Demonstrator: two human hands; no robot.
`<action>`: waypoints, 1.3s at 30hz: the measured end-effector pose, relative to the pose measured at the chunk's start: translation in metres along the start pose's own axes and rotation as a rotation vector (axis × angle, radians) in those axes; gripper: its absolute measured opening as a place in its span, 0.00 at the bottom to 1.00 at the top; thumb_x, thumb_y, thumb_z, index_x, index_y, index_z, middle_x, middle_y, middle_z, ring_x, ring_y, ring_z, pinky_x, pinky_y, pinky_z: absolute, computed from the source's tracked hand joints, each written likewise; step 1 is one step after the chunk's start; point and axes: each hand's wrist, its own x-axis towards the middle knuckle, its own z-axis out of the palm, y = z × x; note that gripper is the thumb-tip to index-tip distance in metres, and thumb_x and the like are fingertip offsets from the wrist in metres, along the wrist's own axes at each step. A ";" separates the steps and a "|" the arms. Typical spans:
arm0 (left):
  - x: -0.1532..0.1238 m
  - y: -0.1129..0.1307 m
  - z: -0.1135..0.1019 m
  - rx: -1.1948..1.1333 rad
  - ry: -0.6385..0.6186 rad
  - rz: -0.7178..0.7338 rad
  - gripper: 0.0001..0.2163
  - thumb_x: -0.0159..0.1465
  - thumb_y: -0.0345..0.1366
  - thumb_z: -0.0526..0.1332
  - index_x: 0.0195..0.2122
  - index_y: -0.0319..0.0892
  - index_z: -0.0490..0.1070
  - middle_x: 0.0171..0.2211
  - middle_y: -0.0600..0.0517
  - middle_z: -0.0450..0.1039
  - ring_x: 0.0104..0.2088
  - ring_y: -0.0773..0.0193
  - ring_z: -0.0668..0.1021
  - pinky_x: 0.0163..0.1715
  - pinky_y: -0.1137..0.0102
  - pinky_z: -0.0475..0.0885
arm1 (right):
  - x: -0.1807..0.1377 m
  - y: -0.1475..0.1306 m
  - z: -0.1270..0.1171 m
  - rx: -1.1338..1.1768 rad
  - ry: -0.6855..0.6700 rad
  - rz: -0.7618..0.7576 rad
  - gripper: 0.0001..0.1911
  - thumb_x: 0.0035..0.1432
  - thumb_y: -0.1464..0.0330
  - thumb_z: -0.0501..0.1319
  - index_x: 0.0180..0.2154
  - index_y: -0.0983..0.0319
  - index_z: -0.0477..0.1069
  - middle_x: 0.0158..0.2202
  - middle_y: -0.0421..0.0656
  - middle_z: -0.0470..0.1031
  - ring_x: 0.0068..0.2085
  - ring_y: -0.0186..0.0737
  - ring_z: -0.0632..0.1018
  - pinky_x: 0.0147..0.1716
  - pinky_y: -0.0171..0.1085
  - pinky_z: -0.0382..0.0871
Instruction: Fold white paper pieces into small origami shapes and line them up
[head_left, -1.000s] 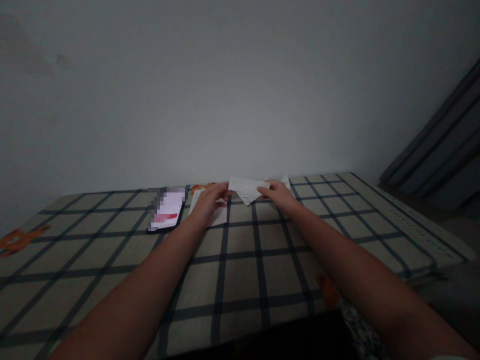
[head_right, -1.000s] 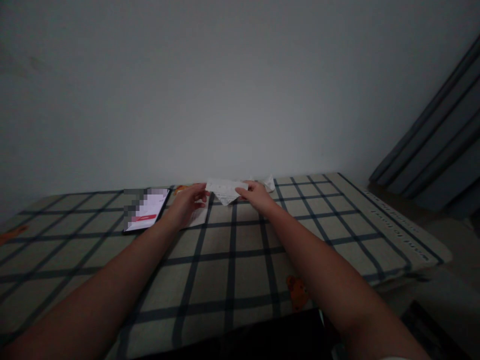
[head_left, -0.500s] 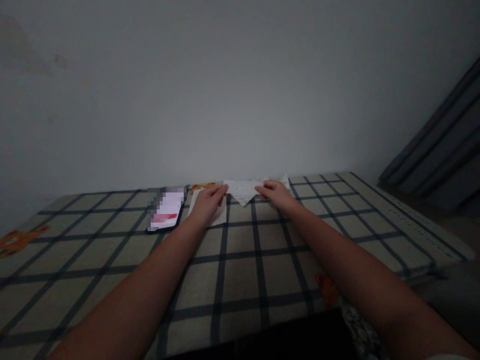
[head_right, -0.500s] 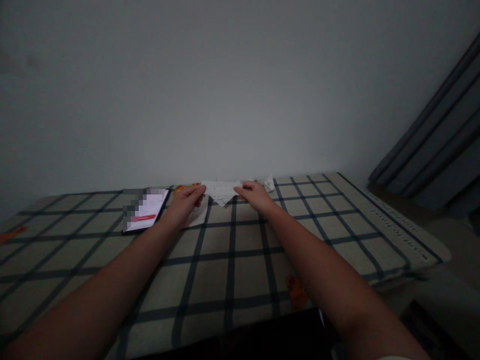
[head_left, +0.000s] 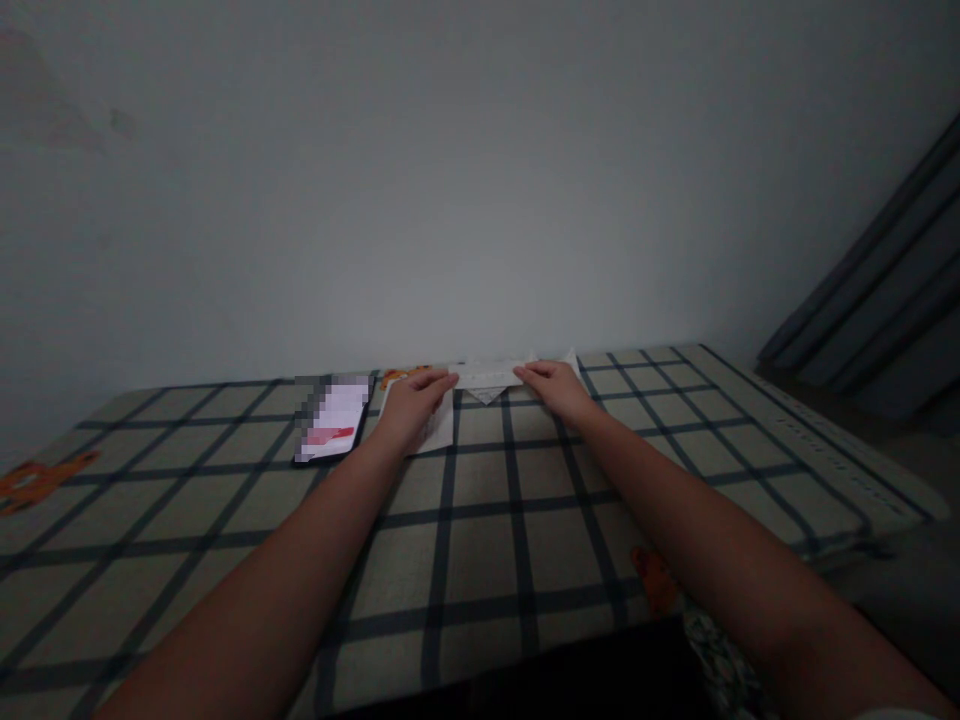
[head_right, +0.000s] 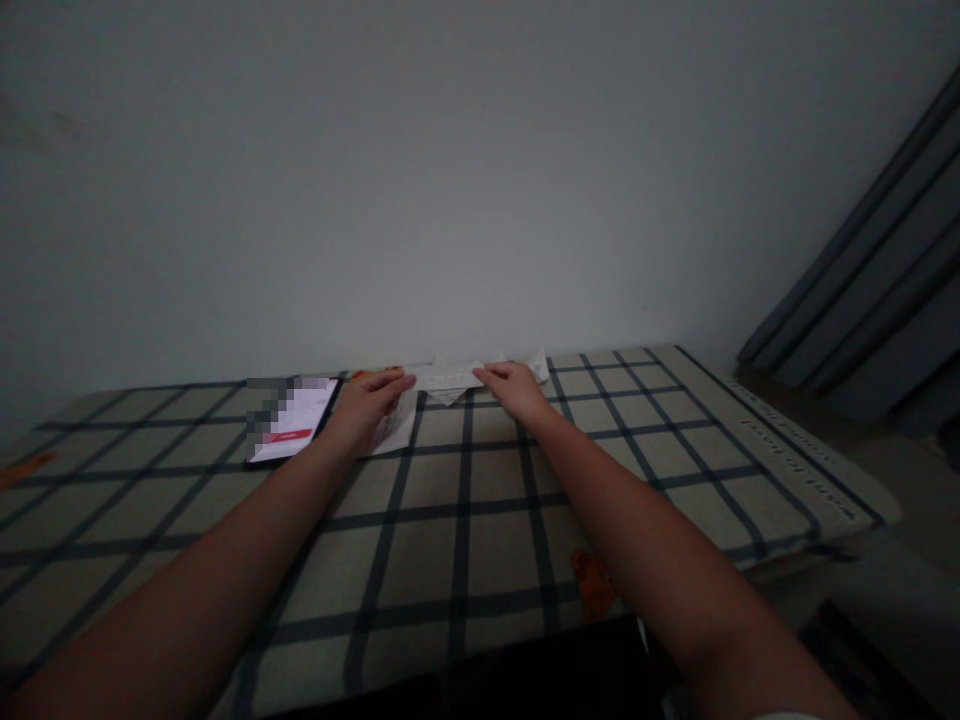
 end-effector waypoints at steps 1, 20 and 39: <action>0.000 -0.001 0.000 0.009 -0.015 0.008 0.14 0.48 0.44 0.67 0.31 0.40 0.77 0.14 0.58 0.61 0.16 0.73 0.61 0.17 0.75 0.53 | 0.000 0.000 0.000 0.003 -0.008 0.026 0.20 0.54 0.54 0.57 0.30 0.64 0.75 0.20 0.39 0.69 0.21 0.31 0.65 0.22 0.31 0.57; -0.002 -0.003 0.001 0.042 -0.169 -0.005 0.16 0.48 0.37 0.68 0.39 0.40 0.75 0.29 0.51 0.74 0.26 0.68 0.72 0.26 0.73 0.64 | -0.002 -0.007 0.007 0.459 -0.090 0.136 0.09 0.51 0.70 0.60 0.37 0.62 0.69 0.38 0.45 0.77 0.30 0.33 0.79 0.21 0.27 0.67; -0.004 0.004 -0.003 0.297 -0.128 0.185 0.15 0.54 0.48 0.63 0.25 0.39 0.76 0.27 0.51 0.75 0.30 0.64 0.73 0.32 0.70 0.64 | -0.003 -0.009 0.009 0.341 -0.122 0.051 0.15 0.50 0.59 0.62 0.34 0.64 0.75 0.32 0.45 0.78 0.32 0.35 0.77 0.31 0.33 0.70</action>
